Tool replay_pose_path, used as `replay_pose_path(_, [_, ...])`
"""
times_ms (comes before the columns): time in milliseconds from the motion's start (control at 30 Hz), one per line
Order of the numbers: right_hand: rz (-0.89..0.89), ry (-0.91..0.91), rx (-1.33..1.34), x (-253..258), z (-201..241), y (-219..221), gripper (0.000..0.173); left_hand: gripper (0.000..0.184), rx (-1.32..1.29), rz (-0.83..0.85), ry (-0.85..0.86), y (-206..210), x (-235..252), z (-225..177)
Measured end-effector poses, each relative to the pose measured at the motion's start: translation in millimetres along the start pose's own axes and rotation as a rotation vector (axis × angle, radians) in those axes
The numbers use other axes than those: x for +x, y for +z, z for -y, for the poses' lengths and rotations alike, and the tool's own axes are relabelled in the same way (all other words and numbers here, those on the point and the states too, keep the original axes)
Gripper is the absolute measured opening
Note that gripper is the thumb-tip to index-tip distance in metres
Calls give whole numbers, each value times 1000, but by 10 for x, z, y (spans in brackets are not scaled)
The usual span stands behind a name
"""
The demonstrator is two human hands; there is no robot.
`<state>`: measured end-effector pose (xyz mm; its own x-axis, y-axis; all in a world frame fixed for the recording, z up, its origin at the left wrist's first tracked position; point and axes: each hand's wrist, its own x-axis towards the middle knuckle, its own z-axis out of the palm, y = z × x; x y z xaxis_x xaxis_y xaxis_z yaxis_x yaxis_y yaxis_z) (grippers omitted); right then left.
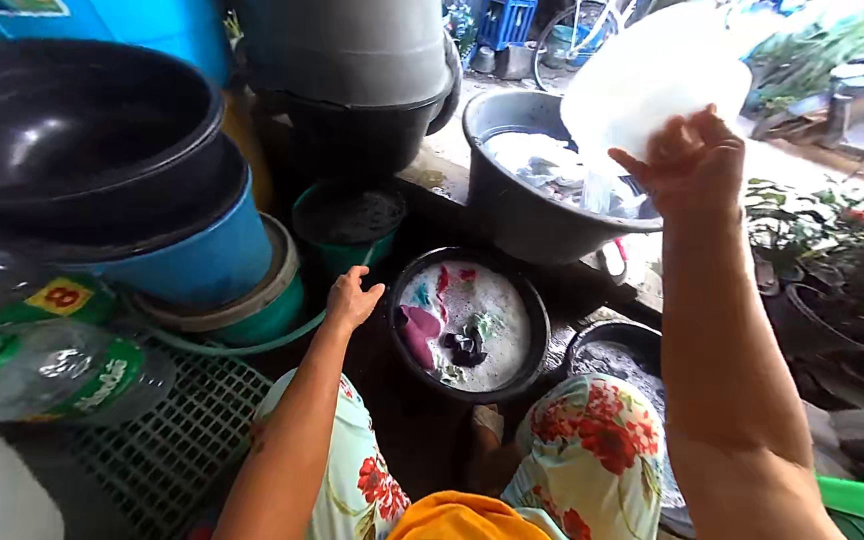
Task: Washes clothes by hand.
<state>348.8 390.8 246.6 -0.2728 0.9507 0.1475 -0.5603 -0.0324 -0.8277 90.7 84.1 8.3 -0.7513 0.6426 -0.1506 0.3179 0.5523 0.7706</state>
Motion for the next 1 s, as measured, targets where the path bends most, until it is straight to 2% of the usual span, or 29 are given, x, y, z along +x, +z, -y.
replay_pose_path(133, [-21,11,212,62,-157,50,24,52,-9,-12,-24,-63,32,38])
replay_pose_path(200, [-19,37,232,69,-257,76,27,51,-49,-9,-33,-74,58,60])
replay_pose_path(267, [62,59,166,31,-357,106,27,51,-113,-4,-46,-71,82,89])
replay_pose_path(333, [263,63,15,-61,-454,123,31,51,-156,1,-49,-68,125,124])
replay_pose_path(433, [576,45,-211,-202,-606,174,24,52,-170,-7,-54,-68,185,154])
replay_pose_path(633, [893,8,-948,-530,-1250,585,20,54,-155,33,-118,-186,223,102])
replay_pose_path(700, [968,-94,-1182,-564,-1525,705,24,54,-141,42,-126,-224,235,99])
replay_pose_path(800, [1000,-224,-1369,-531,-1865,837,26,53,-133,58,-153,-251,244,121])
replay_pose_path(900, [1062,-167,-1565,-455,-2022,928,29,53,-235,62,-207,-243,287,172])
replay_pose_path(1000, [1158,-40,-1720,-360,-2135,841,33,61,-386,127,-312,-302,448,175])
